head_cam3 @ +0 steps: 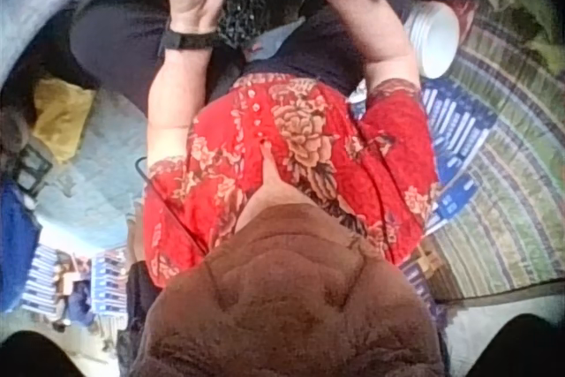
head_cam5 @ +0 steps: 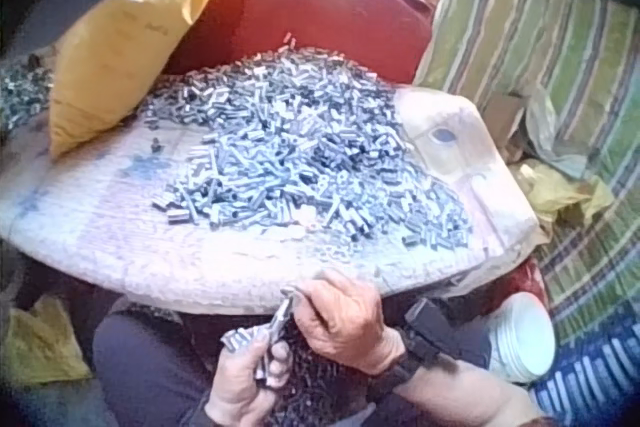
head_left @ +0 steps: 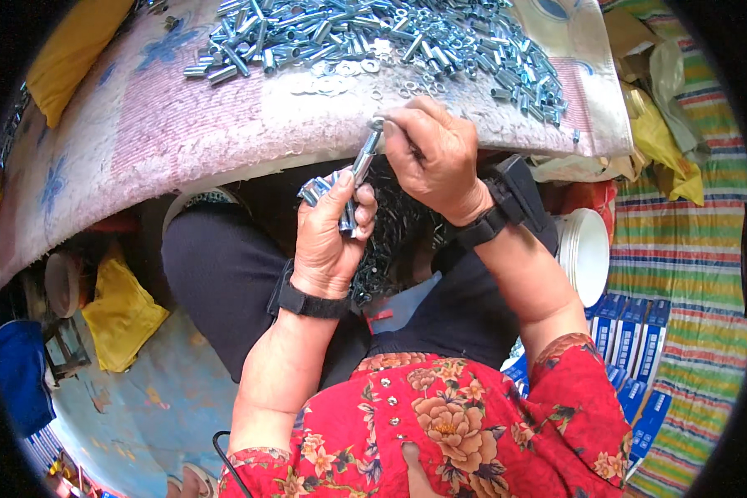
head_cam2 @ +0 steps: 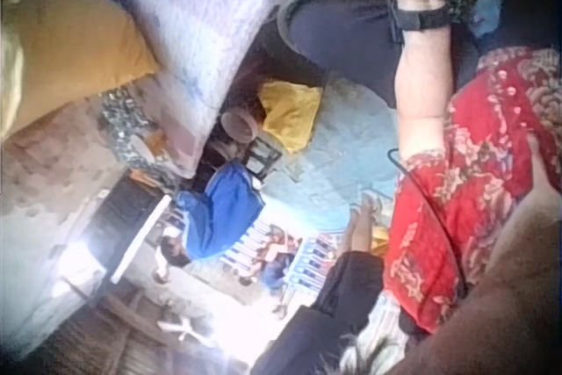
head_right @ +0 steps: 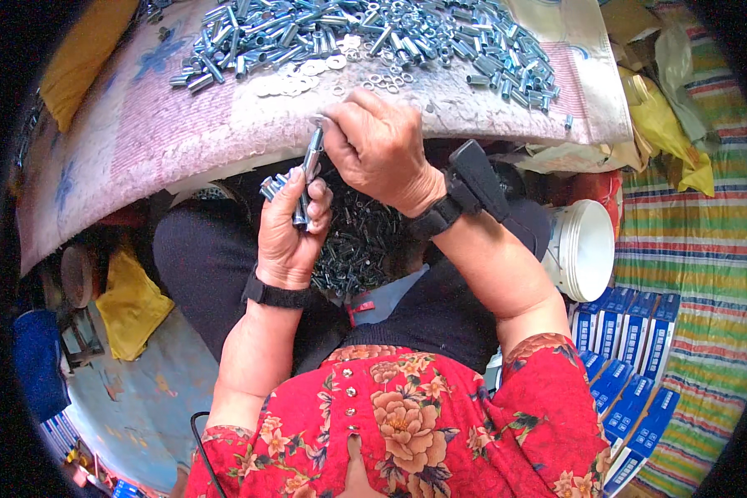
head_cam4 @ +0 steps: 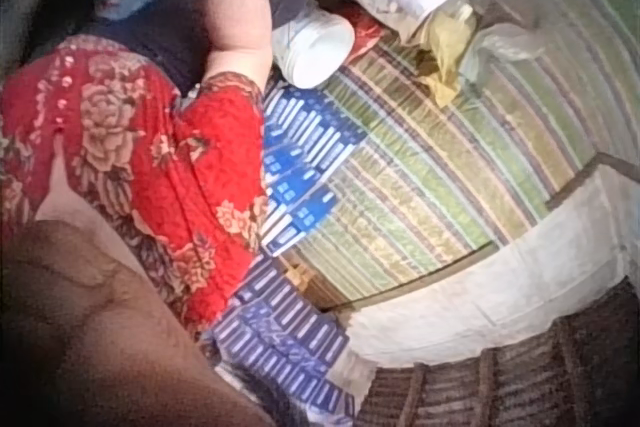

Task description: The recorder is assembling bolts by threading nuts and washers onto them from a large pile of parts.

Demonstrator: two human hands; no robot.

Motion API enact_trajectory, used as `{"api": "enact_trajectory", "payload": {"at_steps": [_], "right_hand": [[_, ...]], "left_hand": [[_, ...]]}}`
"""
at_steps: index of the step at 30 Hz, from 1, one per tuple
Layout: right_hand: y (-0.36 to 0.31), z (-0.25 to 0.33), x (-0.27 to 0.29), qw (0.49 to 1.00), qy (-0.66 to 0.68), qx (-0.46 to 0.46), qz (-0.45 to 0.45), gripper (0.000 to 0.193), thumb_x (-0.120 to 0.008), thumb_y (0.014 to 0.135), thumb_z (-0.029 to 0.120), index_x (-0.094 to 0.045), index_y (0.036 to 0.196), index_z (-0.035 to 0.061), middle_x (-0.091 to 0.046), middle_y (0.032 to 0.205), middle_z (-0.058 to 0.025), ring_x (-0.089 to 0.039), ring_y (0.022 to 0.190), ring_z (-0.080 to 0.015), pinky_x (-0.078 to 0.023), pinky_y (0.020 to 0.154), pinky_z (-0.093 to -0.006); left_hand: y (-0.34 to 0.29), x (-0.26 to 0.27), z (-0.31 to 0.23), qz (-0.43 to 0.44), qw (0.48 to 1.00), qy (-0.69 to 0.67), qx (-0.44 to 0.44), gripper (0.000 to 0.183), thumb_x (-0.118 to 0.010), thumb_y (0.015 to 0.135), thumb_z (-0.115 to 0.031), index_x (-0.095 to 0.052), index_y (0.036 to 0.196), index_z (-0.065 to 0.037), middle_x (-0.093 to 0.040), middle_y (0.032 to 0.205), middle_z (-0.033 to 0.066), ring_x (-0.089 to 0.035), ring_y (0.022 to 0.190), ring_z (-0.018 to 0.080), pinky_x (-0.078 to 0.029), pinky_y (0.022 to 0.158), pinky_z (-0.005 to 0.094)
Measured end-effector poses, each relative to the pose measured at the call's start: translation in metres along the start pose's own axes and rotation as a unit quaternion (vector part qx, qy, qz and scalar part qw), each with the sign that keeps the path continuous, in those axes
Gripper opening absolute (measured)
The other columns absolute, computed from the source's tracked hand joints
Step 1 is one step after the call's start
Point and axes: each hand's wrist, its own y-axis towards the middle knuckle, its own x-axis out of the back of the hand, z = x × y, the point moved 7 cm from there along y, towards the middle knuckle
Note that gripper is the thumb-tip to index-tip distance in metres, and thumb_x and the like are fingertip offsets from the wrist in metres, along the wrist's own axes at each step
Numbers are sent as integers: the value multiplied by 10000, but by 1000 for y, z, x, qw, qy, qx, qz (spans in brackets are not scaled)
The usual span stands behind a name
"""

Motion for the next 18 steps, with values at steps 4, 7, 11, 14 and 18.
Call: {"api": "enact_trajectory", "payload": {"at_steps": [4,7,11,14,18], "right_hand": [[-12,2,9,1000,2,-2,0,141,-602,681,-32,-598,815,9,-545,644,-84,-536,509,-226,-413,451,-304],[-20,2,18,999,2,13,-41,170,-618,689,31,-610,858,38,-514,632,-71,-512,476,-225,-398,408,-318],[-22,-3,27,985,121,-118,-24,131,-615,747,39,-623,874,11,-568,660,-88,-559,533,-175,-425,466,-260],[-42,-19,12,840,366,-400,18,82,-610,795,51,-615,827,-24,-614,730,-13,-537,668,-40,-444,577,-191],[-62,-33,1,812,420,-400,71,118,-628,786,80,-607,852,-17,-591,717,17,-507,654,-25,-435,574,-194]], "left_hand": [[-2,-12,11,14,1000,6,25,197,-499,882,-184,-468,1012,-39,-514,705,33,-448,548,79,-344,406,170],[2,-17,19,30,999,-6,32,196,-493,885,-191,-475,1007,-39,-513,708,29,-448,550,78,-345,406,171],[1,-18,23,33,998,-14,44,155,-573,840,-170,-544,925,-44,-575,682,45,-504,513,97,-374,406,189],[-2,-20,15,42,992,117,-7,201,-585,831,-177,-558,961,-27,-579,679,43,-503,517,85,-381,412,184],[-6,-19,23,31,978,204,12,271,-616,808,-200,-557,997,-17,-579,678,39,-487,511,74,-361,417,180]]}}
